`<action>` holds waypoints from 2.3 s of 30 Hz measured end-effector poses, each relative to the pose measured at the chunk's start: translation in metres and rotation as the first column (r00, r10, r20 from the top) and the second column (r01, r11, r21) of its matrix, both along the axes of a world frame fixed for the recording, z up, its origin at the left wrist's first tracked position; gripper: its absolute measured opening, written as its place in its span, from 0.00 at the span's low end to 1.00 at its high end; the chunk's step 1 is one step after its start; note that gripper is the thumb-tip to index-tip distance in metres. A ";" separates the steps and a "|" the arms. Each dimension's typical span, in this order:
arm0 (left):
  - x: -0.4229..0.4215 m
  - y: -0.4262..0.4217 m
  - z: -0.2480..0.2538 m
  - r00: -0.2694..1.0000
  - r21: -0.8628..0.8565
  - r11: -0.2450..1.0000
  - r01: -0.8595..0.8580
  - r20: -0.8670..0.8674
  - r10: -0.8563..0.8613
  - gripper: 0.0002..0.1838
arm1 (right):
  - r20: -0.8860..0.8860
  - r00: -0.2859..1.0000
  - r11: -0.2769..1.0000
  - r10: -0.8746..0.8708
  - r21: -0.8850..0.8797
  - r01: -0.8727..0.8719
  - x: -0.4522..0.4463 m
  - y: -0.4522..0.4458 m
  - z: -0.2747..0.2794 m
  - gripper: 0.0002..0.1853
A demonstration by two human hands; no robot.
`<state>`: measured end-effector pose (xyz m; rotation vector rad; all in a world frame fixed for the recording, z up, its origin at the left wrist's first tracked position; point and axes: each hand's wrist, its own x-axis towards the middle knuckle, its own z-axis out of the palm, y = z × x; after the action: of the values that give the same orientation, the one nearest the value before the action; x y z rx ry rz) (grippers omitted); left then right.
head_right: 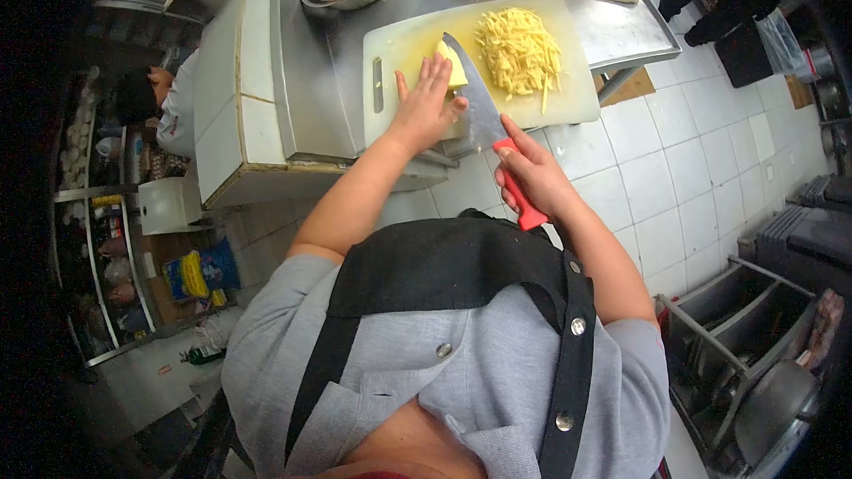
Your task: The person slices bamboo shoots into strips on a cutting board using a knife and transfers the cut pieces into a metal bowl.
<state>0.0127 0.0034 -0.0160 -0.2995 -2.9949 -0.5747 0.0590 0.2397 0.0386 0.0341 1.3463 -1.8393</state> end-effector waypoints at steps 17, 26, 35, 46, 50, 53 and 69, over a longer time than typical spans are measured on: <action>-0.001 -0.001 0.004 1.000 -0.116 0.993 -0.022 0.016 0.024 0.51 | -0.058 0.998 0.992 0.022 0.128 -0.014 -0.001 -0.022 -0.004 0.33; -0.023 -0.044 -0.003 0.923 0.677 0.718 -0.163 -0.153 0.353 0.41 | -0.195 0.980 0.988 0.038 0.153 -0.008 -0.011 -0.060 -0.010 0.33; -0.026 -0.061 0.022 0.939 0.922 0.182 -0.343 0.338 0.058 0.46 | -0.456 0.879 0.951 0.137 0.310 0.013 0.014 -0.062 0.002 0.33; -0.030 -0.068 -0.009 0.875 0.829 0.285 -0.481 0.475 0.094 0.31 | -0.494 0.870 0.933 0.007 0.317 0.172 0.017 -0.026 0.007 0.33; -0.021 -0.062 -0.005 0.898 0.526 0.728 -0.438 0.299 0.324 0.31 | -0.247 0.969 0.991 0.020 0.135 0.014 0.024 -0.009 0.014 0.32; -0.002 -0.062 -0.003 0.902 0.240 0.876 -0.419 -0.005 0.432 0.31 | -0.119 0.990 0.994 0.081 0.079 -0.072 0.032 -0.001 0.002 0.31; 0.021 -0.042 0.002 0.980 -0.053 0.992 -0.110 -0.169 0.100 0.32 | -0.417 0.897 0.877 0.144 0.474 0.080 0.062 -0.002 0.017 0.32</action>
<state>0.0333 -0.0390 -0.0144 -0.1816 -2.8502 -0.4238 0.1206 0.2381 0.0553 -0.1571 2.0936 -1.4836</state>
